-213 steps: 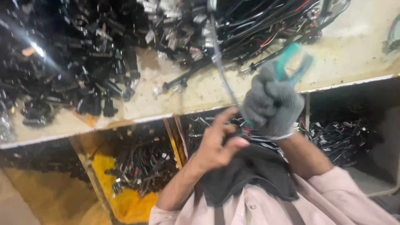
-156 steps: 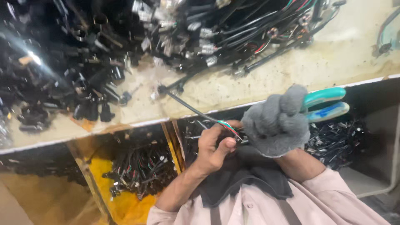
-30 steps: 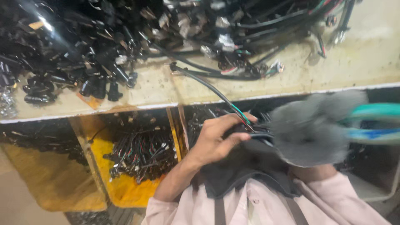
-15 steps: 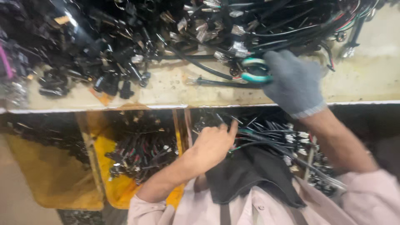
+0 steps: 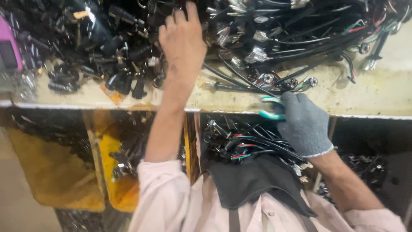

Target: The person repeatedly picks up black wires with colored inner conductors from a pile on a workbench, trims the ends with pliers, and places the trimmed pieces into a yellow bin below. The process is continuous and repetitive throughout the clip.

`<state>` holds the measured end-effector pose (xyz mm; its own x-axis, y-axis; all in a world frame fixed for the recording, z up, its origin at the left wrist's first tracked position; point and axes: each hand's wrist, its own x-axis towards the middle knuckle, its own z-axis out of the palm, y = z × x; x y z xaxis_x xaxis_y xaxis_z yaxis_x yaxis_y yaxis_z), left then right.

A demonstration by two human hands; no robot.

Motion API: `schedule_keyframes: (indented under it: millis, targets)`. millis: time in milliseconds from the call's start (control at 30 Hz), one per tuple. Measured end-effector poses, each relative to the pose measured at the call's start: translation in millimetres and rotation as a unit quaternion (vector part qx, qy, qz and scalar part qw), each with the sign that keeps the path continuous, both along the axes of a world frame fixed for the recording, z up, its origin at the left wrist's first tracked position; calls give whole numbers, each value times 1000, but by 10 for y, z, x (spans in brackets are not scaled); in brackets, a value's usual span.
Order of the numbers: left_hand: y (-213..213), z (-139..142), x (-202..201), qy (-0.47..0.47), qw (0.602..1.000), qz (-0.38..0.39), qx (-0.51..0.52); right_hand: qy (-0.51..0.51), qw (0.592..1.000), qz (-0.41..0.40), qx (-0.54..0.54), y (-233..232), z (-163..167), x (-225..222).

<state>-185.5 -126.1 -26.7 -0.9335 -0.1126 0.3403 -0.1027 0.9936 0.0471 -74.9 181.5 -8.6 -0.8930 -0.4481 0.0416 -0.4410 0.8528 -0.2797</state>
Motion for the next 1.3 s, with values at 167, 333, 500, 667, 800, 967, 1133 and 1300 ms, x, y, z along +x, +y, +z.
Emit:
schedule_keyframes:
  millis: [167,333,500,667,800,967,1133,1300]
  targets:
    - [2,193,243,111,957,-39,264,-11,999,29,-21,81,47,-73]
    - [189,422,1046,170,645,-85,741,-133,937,-47,-320,379,-98,-176]
    - [984,541,1671,-176,351,-378,839,-211,848,-240,-424,391,-151,-213]
    - [1107,424,1653,-235,506,-180,810,-372,634,-310,-602,182,313,61]
    - [926,324,1613,-233,634,-221,704,-189,874,-57,-445,122,505,198]
    - [1049,304,1732,-222,692,-224,649,-214,902,98,-362,170,305,89]
    - [1071,255,1816,-211,696,-172,665,-183,805,-57,-562,23,296,221]
    - [1017,291,1882,-138,681,-273,665,-309,415,-21,-855,-65,484,369]
